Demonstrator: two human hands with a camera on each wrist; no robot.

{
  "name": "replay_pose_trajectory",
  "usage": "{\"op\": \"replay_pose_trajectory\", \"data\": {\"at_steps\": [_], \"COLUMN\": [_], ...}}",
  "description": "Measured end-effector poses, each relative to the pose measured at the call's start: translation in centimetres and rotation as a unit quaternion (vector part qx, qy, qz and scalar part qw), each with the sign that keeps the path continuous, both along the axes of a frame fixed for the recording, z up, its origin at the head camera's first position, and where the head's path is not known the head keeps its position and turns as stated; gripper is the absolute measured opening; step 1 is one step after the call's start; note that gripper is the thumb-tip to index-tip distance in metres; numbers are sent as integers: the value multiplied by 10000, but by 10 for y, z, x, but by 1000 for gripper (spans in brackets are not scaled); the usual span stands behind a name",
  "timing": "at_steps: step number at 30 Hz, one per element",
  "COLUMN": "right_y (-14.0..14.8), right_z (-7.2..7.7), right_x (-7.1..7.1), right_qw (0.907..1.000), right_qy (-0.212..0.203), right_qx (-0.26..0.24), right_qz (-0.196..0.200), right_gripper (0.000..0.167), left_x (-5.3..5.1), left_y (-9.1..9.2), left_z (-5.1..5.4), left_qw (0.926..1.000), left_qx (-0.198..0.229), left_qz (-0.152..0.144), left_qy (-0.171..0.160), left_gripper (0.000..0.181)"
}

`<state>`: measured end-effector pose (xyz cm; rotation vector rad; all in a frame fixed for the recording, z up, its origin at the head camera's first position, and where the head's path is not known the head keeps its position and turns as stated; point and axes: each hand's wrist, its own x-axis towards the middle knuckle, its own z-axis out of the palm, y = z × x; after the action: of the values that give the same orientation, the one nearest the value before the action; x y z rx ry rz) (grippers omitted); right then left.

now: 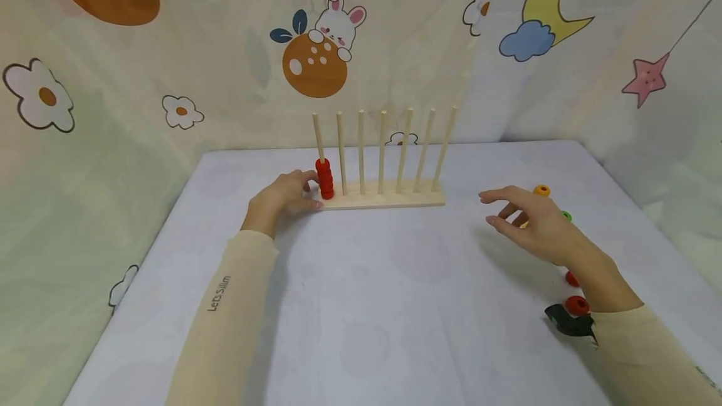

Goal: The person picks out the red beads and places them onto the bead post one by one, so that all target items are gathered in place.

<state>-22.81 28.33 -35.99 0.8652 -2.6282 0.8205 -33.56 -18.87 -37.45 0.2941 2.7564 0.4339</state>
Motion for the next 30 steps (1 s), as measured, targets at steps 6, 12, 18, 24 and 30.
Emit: {"op": "replay_pose_trajectory", "data": {"at_steps": [6,12,18,24,30], "right_y": [15,28,41,57,66], "right_z": [1,-1,-1,-4,-6], "right_x": [7,12,16,26,36], "right_qw": [9999,9998,9998,9992,9973], "right_qy": [-4,52,136,-96,-347], "right_qx": [19,11,12,147,197], "right_qz": [-115,-173,-113,-373,-619], "right_gripper": [55,59,65,64,65], "left_x": [1,-2,-3,-4,0], "left_y": [-2,-5,-7,-4,-5], "left_z": [-1,-3,-2,0,0], "left_qw": [10000,9999,9997,9995,9995], "left_qx": [23,79,229,305,327], "left_qz": [-92,-130,-61,-42,14], "left_qy": [5,81,9,-24,-16], "left_gripper": [63,63,64,61,59]}}
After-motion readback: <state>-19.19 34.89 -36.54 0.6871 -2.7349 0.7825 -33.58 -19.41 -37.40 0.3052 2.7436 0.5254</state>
